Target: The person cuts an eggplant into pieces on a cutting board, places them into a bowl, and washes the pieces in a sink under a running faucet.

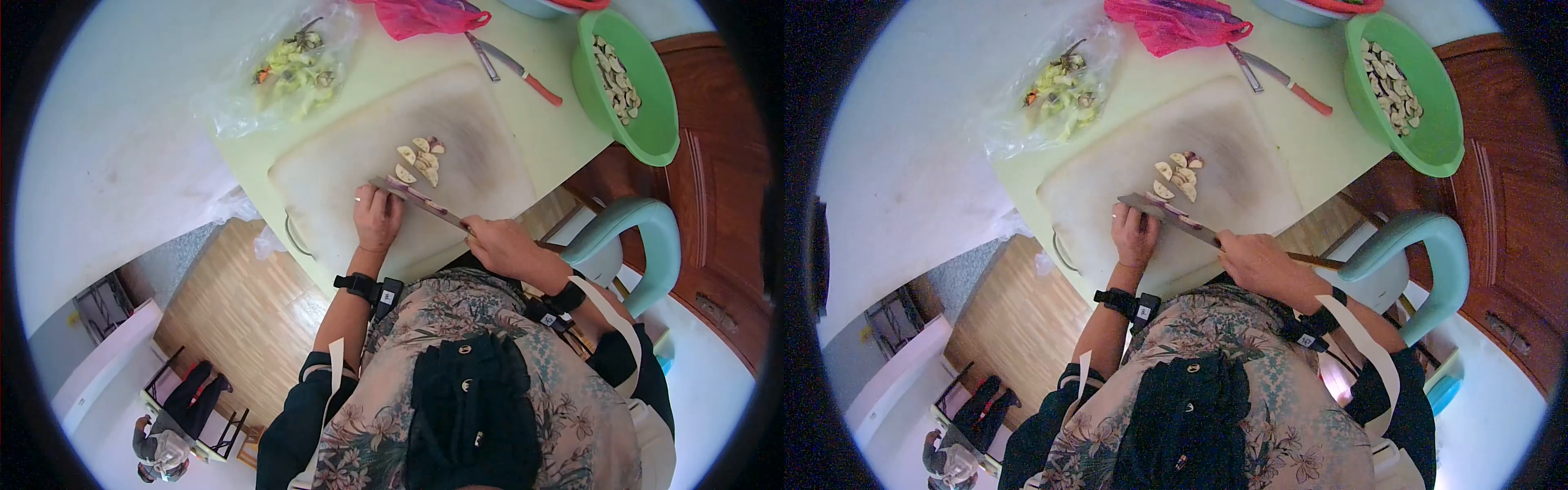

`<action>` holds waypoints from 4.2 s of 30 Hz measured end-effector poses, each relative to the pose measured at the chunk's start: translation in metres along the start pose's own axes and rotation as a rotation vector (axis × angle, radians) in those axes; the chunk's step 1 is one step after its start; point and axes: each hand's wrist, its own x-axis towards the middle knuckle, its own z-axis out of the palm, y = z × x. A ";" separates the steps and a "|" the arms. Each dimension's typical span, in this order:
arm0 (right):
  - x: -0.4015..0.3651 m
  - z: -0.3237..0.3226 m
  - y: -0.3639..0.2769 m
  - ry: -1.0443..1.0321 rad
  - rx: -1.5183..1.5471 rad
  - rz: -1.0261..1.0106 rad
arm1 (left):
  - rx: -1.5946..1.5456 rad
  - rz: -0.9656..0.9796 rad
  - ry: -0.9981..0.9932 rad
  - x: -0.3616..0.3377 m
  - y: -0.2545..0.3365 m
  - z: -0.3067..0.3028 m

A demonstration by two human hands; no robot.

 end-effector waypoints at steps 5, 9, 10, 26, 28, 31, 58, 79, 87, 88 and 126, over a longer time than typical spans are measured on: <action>0.000 -0.001 -0.003 -0.030 -0.038 0.044 | -0.005 -0.013 0.003 0.000 0.001 0.001; 0.004 -0.001 -0.001 -0.047 -0.063 0.047 | 0.006 -0.018 -0.015 -0.001 -0.001 0.001; 0.006 -0.001 0.000 -0.056 -0.078 0.045 | -0.009 -0.008 0.006 0.001 0.000 0.001; 0.042 0.031 0.010 0.192 0.078 -0.067 | -0.051 -0.020 0.009 -0.003 -0.002 -0.003; 0.032 0.025 0.009 0.210 0.064 -0.034 | -0.047 0.017 0.010 -0.005 -0.004 -0.005; 0.012 0.008 0.000 0.090 0.009 -0.002 | -0.036 0.049 0.011 -0.003 0.000 -0.006; 0.052 0.034 0.000 0.061 -0.052 -0.023 | -0.011 0.018 -0.021 -0.006 0.000 -0.005; -0.008 0.007 -0.001 -0.037 -0.054 0.022 | 0.032 0.014 -0.042 -0.013 -0.007 -0.004; 0.006 0.016 0.000 -0.059 -0.024 0.013 | 0.012 -0.012 -0.045 -0.015 -0.008 -0.003; 0.010 0.018 0.000 -0.060 -0.026 0.013 | 0.019 0.005 -0.037 -0.014 -0.007 -0.003; -0.009 0.010 -0.004 -0.053 -0.037 0.008 | 0.030 0.015 -0.061 -0.012 0.002 -0.012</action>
